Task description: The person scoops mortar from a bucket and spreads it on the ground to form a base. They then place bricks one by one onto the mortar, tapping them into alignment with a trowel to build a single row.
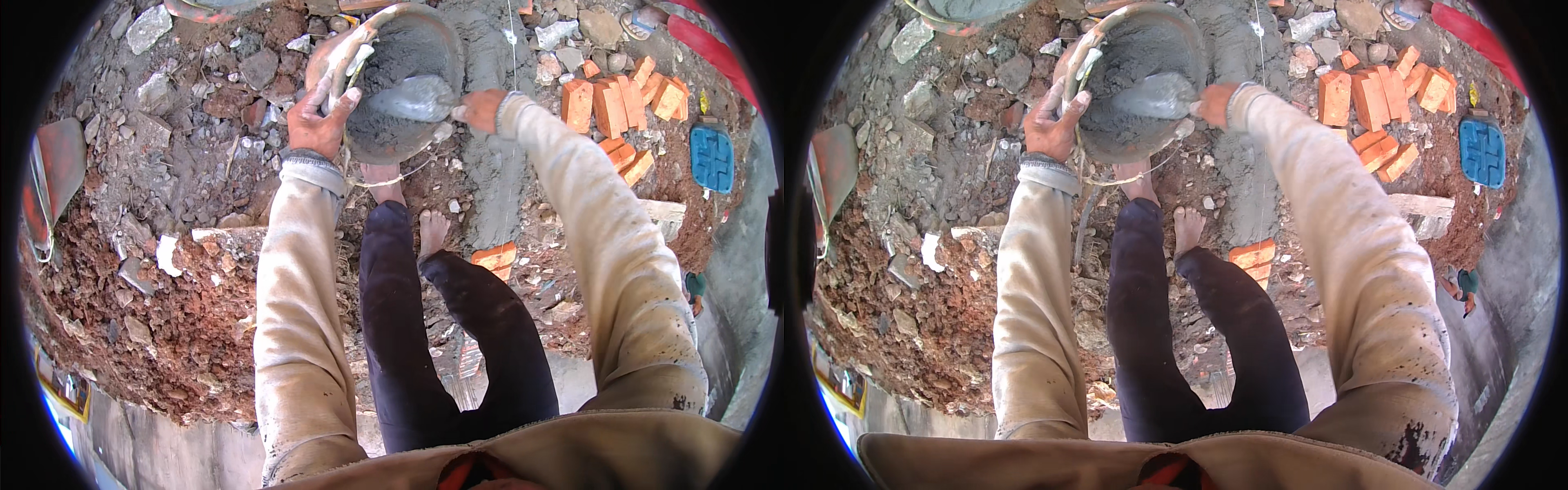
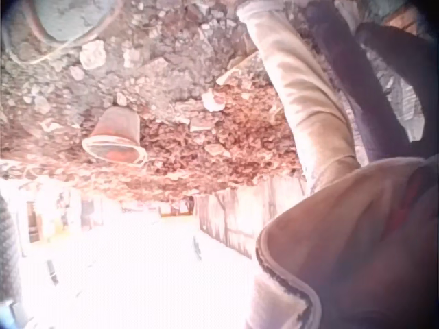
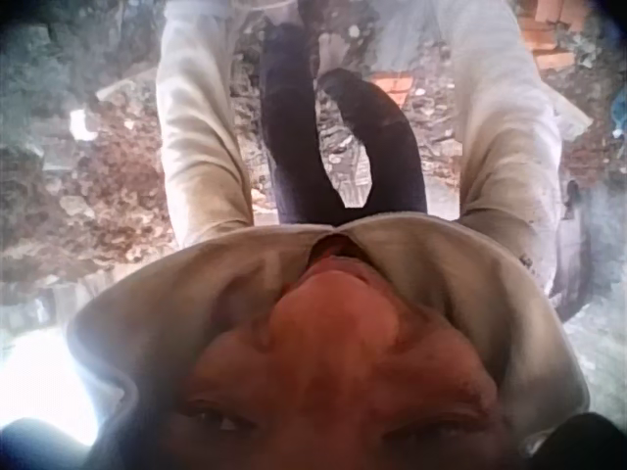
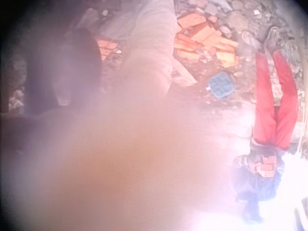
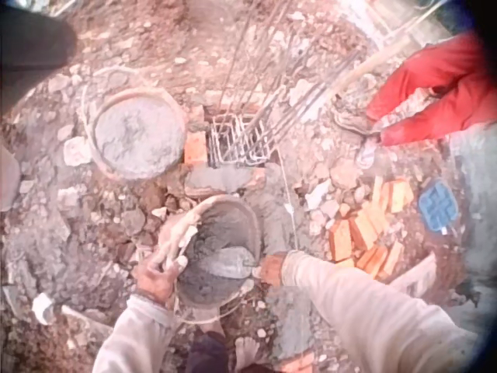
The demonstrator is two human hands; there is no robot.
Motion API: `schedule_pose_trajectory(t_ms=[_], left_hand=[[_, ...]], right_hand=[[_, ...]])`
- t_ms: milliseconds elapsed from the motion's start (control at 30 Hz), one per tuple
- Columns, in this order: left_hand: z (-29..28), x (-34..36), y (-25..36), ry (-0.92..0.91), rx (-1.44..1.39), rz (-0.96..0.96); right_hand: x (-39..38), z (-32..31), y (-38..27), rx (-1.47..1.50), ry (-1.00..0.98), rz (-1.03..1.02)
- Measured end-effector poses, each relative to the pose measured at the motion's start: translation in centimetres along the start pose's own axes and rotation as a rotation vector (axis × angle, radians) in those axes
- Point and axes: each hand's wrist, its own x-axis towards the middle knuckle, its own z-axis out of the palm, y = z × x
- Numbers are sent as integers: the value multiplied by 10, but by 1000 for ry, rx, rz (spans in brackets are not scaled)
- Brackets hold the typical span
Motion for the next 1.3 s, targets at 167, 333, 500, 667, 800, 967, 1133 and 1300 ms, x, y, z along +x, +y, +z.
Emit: schedule_pose_trajectory(t_ms=[167, 333, 500, 667, 800, 967, 1133, 1300], left_hand=[[-10, -4, -12, 24, -192, -1], [-5, 8, -16, 66, -57, 60], [-12, 4, -12, 120, -95, 7], [4, -3, -10, 150, -92, 11], [-5, -2, -9, 126, -125, -28], [-5, 4, -3, 167, -207, -86], [-33, 28, -20, 264, -79, -85], [-125, 57, -84, 217, 169, -255]], right_hand=[[-44, -66, -8, -129, 427, 235], [20, 3, 4, -77, 297, 90], [5, 16, -41, 63, 215, -55], [16, 27, -74, 267, 177, -145], [4, 42, -74, 448, 234, -199], [-14, 47, -61, 534, 327, -211], [-50, 67, -38, 598, 462, -277], [-137, 124, -17, 778, 546, -198]])
